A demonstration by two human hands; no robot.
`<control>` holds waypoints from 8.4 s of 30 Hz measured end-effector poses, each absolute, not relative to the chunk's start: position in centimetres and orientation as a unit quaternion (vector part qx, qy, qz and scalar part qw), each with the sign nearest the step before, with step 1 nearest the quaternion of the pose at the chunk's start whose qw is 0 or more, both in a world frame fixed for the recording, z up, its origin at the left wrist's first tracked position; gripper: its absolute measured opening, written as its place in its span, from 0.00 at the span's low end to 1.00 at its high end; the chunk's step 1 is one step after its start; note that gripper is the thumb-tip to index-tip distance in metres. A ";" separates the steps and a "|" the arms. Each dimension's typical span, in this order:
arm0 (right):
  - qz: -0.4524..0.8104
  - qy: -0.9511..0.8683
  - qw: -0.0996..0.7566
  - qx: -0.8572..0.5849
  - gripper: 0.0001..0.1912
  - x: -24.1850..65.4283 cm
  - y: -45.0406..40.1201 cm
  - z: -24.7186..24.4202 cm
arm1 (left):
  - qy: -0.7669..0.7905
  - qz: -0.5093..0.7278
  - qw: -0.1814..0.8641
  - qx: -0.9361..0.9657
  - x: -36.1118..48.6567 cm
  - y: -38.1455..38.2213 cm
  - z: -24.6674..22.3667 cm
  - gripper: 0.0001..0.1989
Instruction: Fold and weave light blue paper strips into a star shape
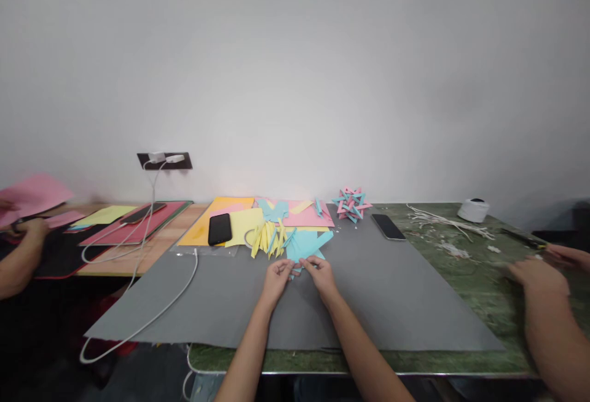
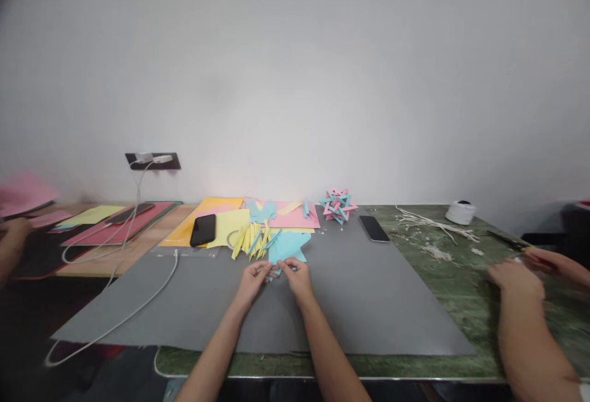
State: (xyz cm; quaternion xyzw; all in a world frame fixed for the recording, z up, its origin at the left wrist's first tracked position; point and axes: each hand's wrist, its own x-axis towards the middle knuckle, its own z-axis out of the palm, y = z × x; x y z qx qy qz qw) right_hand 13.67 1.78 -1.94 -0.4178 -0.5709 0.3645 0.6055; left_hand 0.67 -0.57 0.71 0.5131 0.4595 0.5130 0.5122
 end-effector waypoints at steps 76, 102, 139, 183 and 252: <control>0.419 -0.489 0.624 -0.442 0.18 12.9 0.9 -1.2 | 0.443 0.590 0.513 0.438 0.2 0.1 0.0 0.14; 0.499 -0.550 0.562 -0.365 0.19 12.8 0.5 -1.0 | 0.446 0.574 0.478 0.493 0.4 -0.7 0.9 0.13; 0.369 -0.552 0.598 -0.449 0.08 12.8 0.6 -1.0 | 0.449 0.568 0.465 0.509 0.9 -0.3 0.1 0.09; 0.354 -0.595 0.559 -0.456 0.08 12.9 0.6 -0.2 | 0.461 0.565 0.439 0.526 0.8 -0.1 -0.1 0.11; 0.258 -0.683 0.528 -0.434 0.08 11.6 8.1 0.5 | 0.522 0.520 0.429 0.524 -0.8 7.2 1.4 0.09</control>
